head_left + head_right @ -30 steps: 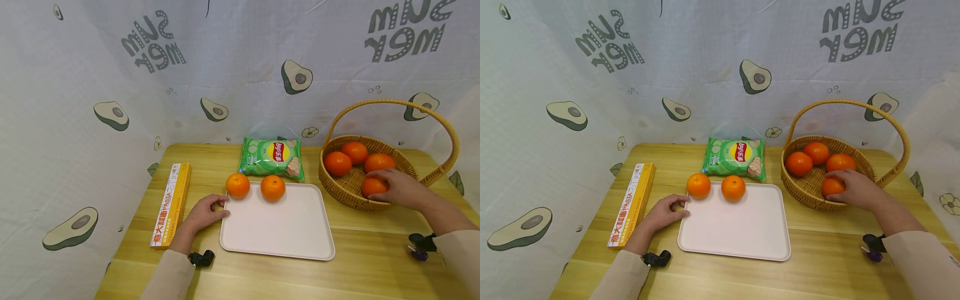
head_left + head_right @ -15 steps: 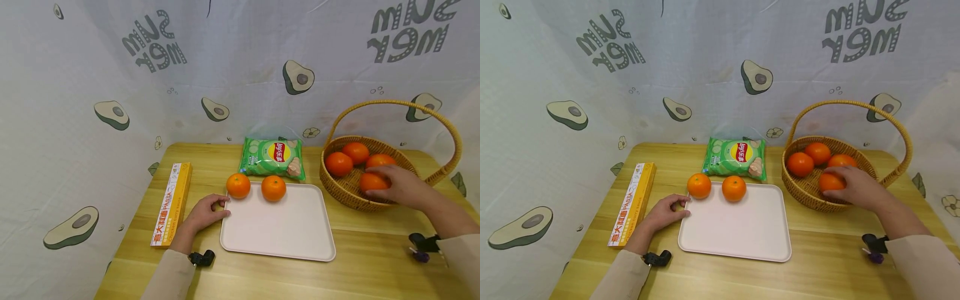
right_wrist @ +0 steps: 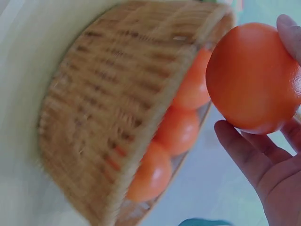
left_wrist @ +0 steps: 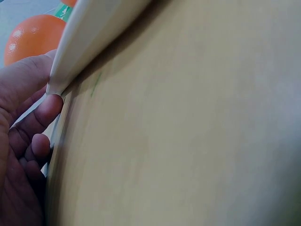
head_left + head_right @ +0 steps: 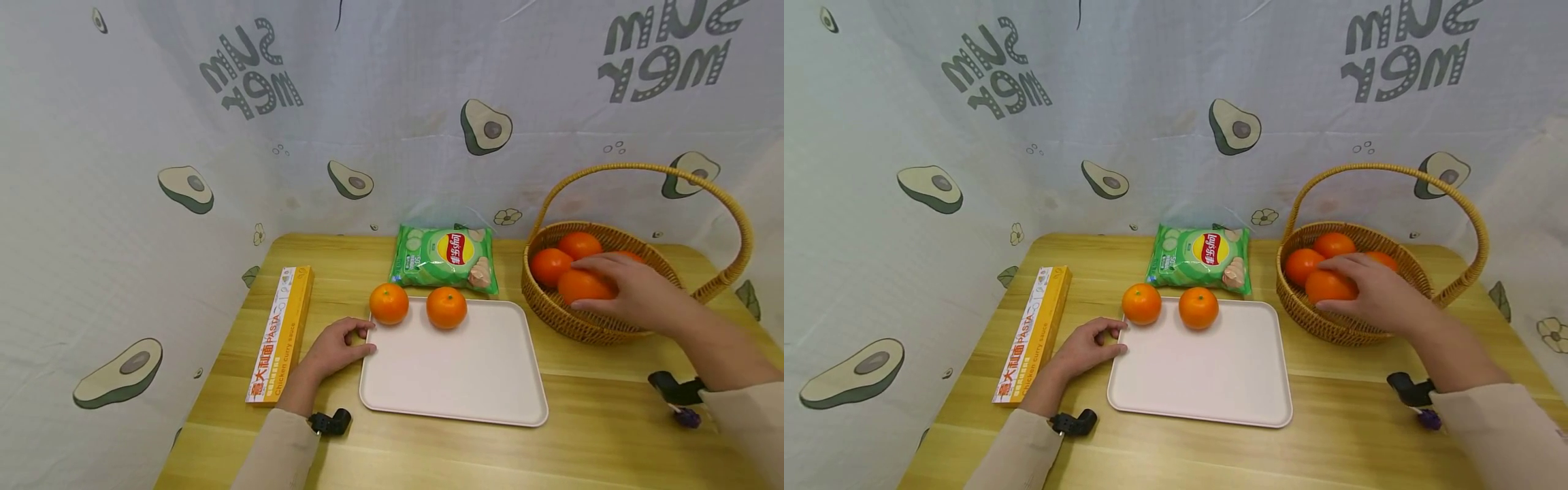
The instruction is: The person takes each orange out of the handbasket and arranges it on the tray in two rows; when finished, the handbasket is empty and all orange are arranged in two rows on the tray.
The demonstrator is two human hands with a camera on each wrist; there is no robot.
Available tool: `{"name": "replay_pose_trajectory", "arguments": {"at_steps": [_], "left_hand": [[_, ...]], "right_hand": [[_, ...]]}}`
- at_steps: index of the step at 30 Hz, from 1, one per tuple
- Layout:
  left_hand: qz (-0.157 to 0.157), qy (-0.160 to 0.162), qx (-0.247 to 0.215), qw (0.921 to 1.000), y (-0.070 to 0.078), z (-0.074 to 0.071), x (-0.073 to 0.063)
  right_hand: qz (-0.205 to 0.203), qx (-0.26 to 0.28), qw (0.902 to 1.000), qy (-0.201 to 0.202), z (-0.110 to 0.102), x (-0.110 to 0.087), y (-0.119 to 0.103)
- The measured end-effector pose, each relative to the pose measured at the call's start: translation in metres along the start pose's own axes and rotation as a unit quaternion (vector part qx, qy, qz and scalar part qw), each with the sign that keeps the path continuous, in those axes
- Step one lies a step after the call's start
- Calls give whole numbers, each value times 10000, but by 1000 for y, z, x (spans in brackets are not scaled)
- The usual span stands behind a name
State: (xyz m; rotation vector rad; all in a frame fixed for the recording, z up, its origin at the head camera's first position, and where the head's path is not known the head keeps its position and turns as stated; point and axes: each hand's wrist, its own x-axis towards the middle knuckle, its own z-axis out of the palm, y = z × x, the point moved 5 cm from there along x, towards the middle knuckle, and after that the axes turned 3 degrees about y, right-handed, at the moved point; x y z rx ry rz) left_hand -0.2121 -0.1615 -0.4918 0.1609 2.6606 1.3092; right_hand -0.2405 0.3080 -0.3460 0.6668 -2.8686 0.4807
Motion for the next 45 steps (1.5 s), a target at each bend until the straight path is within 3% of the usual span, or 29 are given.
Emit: {"name": "replay_pose_trajectory", "arguments": {"at_steps": [9, 21, 29, 45], "left_hand": [[-26, -16, 78, 10000, -1, 1, -1], [-59, -23, 131, 9999, 0, -1, -1], [-57, 36, 179, 9998, 2, -1, -1], [38, 32, 184, 9998, 0, 0, 0]], "right_hand": [[-148, 285, 9995, -17, 10, 8, -32], [358, 684, 9964, -341, 36, 18, -67], [786, 908, 9916, -482, 60, 20, -75], [1605, 1182, 9794, -328, 102, 12, -73]]}}
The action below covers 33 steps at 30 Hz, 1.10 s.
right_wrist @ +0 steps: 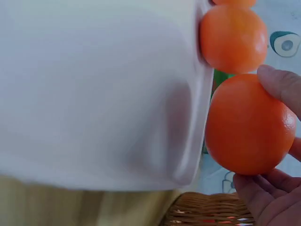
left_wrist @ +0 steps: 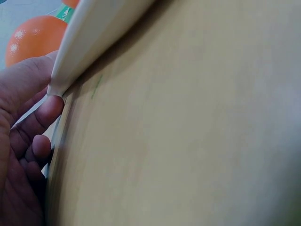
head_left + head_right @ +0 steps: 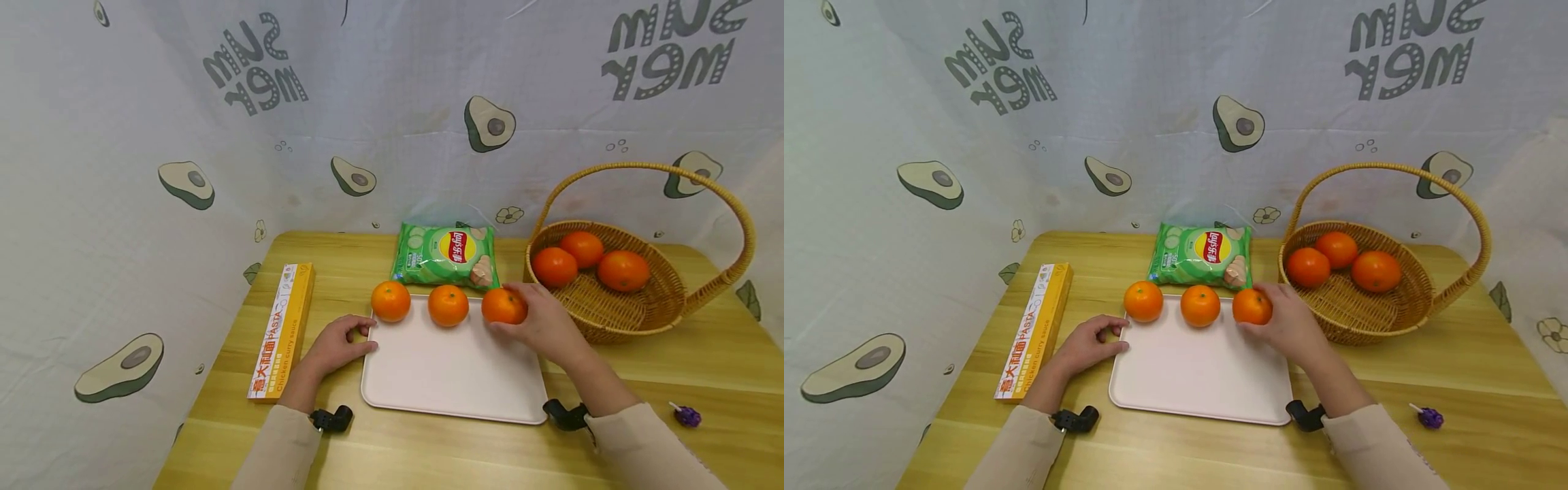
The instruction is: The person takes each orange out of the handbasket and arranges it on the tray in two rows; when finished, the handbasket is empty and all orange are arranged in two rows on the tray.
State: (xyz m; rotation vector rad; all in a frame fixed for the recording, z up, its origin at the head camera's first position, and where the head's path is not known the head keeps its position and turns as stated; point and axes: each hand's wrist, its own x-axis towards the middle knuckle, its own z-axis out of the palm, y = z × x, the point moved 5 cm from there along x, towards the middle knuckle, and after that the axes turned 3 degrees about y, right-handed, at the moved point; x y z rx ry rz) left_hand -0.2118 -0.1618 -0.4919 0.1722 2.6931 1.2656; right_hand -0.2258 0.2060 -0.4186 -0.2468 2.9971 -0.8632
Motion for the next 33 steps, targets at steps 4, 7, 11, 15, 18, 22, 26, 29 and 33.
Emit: {"name": "replay_pose_trajectory", "arguments": {"at_steps": [4, 7, 11, 15, 18, 22, 26, 29, 33], "left_hand": [[13, 8, 27, 10000, 1, 0, 0], [32, 13, 4, 10000, 2, -1, 0], [63, 24, -23, 10000, 2, -1, -1], [1, 38, -12, 10000, -1, 0, -1], [-32, 53, -44, 10000, -1, 0, -1], [-20, 61, -78, 9999, 0, 0, -2], [-16, 63, -78, 9999, 0, 0, -2], [7, 54, -93, 9999, 1, 1, -1], [81, 40, -93, 9999, 1, 1, -1]], "right_hand": [[16, 0, 9999, 104, 5, -2, 3], [41, 52, 9999, 154, 7, -4, 6], [141, 196, 9996, 172, 9, -6, 10], [204, 318, 9991, 184, 11, -8, 14], [213, 327, 9990, 232, 11, -9, 16], [215, 342, 9988, 291, 10, -10, 18], [221, 382, 9986, 289, 10, -11, 19], [204, 386, 9986, 285, 10, -10, 20], [177, 396, 9987, 250, 9, -10, 20]]}}
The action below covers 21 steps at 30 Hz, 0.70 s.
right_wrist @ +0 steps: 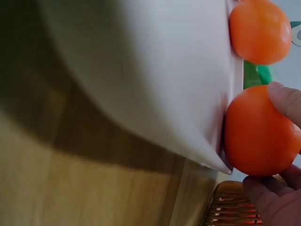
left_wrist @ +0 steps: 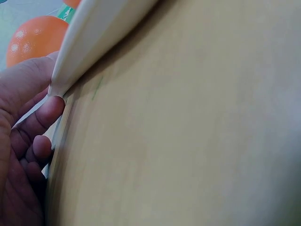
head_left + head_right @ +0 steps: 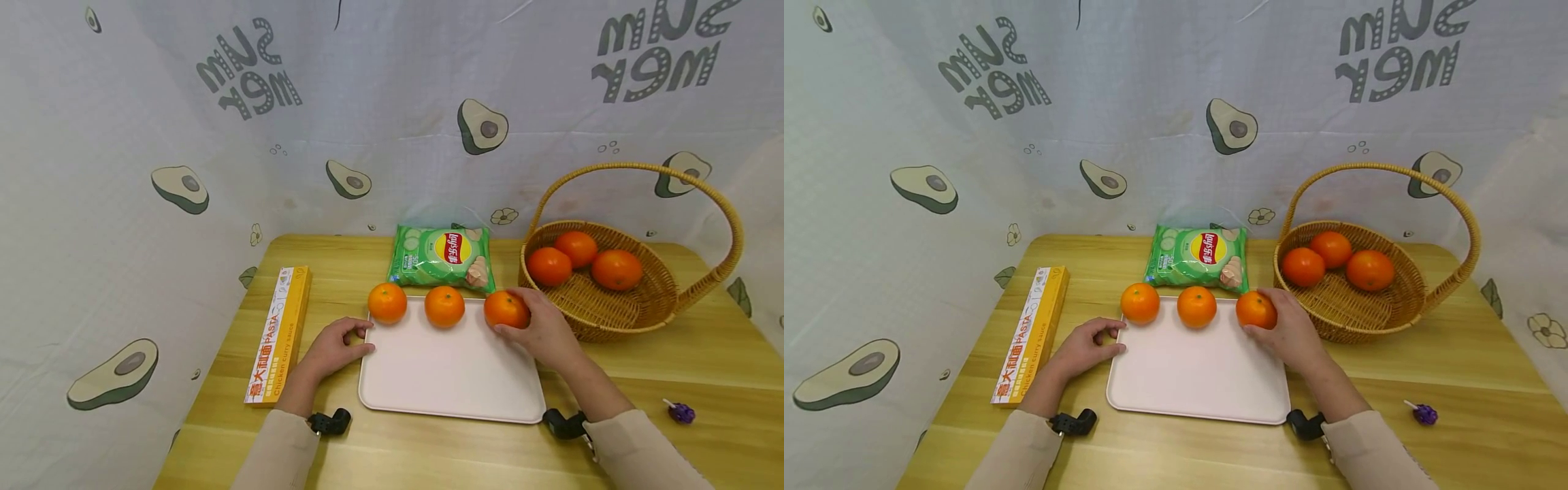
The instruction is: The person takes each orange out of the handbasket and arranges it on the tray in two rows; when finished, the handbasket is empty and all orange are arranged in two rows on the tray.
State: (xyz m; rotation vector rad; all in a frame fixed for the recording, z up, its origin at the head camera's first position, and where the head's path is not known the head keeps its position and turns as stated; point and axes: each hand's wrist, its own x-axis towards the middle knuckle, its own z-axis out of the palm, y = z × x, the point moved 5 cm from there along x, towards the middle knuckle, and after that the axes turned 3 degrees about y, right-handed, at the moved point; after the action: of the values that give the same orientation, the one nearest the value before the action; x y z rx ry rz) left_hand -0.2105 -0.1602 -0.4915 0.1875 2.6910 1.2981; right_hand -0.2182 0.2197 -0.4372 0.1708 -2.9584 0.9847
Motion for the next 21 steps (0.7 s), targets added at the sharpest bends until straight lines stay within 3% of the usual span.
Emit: {"name": "replay_pose_trajectory", "arguments": {"at_steps": [21], "left_hand": [[-128, -20, -28, 9999, -1, 0, 0]], "right_hand": [[172, 71, 9992, -350, 2, 5, 3]]}}
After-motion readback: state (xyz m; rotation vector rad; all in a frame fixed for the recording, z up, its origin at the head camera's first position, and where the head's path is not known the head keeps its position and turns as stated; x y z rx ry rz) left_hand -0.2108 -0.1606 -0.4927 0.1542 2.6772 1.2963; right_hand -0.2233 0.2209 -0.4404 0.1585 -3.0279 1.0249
